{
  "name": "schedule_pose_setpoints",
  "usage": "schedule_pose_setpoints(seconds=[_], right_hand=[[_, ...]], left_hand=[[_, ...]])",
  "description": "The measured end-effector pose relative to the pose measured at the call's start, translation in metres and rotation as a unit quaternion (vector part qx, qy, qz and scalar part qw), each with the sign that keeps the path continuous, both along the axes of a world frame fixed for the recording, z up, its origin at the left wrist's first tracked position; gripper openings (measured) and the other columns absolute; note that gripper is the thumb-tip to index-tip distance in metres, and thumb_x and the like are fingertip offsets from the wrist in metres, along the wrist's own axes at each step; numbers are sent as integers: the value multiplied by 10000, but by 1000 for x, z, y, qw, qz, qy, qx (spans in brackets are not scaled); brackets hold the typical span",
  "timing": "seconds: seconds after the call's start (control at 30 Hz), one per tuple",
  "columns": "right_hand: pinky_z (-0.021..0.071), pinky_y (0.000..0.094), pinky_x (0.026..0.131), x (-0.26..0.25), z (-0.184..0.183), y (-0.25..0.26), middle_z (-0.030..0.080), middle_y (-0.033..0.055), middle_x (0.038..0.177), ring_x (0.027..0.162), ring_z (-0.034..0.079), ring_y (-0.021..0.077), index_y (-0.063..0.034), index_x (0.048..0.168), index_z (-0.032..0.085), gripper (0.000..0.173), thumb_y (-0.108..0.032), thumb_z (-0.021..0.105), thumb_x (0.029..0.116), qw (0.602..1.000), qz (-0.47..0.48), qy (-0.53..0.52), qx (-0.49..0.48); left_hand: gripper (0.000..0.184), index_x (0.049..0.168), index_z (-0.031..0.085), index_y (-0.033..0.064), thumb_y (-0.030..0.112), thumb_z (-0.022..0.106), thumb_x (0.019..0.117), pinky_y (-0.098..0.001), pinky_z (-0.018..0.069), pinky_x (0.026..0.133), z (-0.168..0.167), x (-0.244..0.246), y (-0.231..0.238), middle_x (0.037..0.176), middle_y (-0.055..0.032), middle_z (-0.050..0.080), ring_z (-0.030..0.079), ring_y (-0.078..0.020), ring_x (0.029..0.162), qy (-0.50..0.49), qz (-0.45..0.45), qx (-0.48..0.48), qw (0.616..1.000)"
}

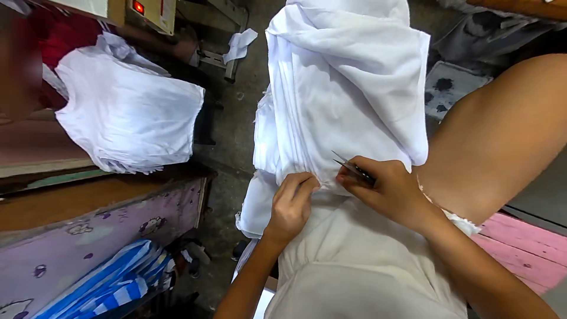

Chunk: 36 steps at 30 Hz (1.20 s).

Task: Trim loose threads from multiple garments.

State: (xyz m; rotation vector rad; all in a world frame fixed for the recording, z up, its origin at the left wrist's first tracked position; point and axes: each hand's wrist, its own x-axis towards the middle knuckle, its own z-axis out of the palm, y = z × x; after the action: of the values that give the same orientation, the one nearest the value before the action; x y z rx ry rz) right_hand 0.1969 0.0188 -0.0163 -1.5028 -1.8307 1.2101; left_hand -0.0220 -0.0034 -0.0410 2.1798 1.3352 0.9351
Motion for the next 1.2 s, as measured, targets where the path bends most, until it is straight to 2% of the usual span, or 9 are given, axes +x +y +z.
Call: schedule_pose_setpoints(seconds=[0.07,0.2,0.37,0.5,0.6,0.7,0.8,1.0,1.2], right_hand=[[328,172,478,0,-1,0,496,-74,603,517,417,-15,-91,925,700,191,-263,623,952,1000,-4,6,3],[323,148,477,3,0,0,490,-96,612,520,408,-43,-108,939,690,236,-331,618,971,999,12,30,3],[285,86,482,8,-3,0,467,-114,629,531,356,-97,-84,968,693,244,-326,660,964,994,20,107,18],[308,85,529,8,-1,-6,531,-59,681,584,384,-76,-38,1026,702,304,-327,705,934,991,45,99,78],[402,160,524,3,-4,-7,653,20,709,579,515,18,-41,1038,736,250,-259,684,926,987,64,56,135],[413,178,518,0,-5,-6,663,42,702,571,536,48,-30,972,742,184,-176,643,919,982,71,51,169],[397,164,527,0,-4,-6,656,47,699,571,515,44,-21,966,734,172,-145,622,926,979,76,65,178],[425,212,514,3,-6,-7,688,59,747,572,555,85,-34,1061,718,225,-209,637,945,981,89,42,170],[416,173,543,8,-8,-9,678,71,715,576,540,70,-16,971,733,152,-116,625,930,974,79,66,202]], left_hand=[[168,940,672,-6,98,571,1023,-202,552,873,3,-6,-1,1028,-105,663,658,-86,978,-104,12,-97,990],[148,956,662,172,253,580,1048,-187,565,833,15,-17,-7,1084,90,637,634,8,999,-269,12,-247,931],[159,1041,667,199,253,521,1074,-229,571,826,19,-14,-12,1091,71,684,665,-30,920,-407,-3,-334,850],[204,1083,577,126,109,375,1104,-270,613,787,34,-9,-10,935,17,763,739,-86,809,-402,50,-424,810],[217,1042,540,90,68,332,1095,-267,627,736,50,-1,-5,901,-11,755,746,-108,752,-406,105,-482,769],[139,1104,533,64,-9,432,1041,-264,634,694,56,5,-1,825,3,749,745,-107,700,-410,132,-502,750],[194,1082,628,8,-111,597,932,-240,625,631,60,12,2,780,5,754,727,-85,644,-396,173,-497,753],[160,930,713,19,-108,615,926,-219,617,597,62,10,3,771,8,753,711,-61,614,-384,156,-522,746],[207,929,595,67,-55,464,1032,-182,596,579,76,14,6,823,-17,747,721,-63,642,-447,213,-617,612]])
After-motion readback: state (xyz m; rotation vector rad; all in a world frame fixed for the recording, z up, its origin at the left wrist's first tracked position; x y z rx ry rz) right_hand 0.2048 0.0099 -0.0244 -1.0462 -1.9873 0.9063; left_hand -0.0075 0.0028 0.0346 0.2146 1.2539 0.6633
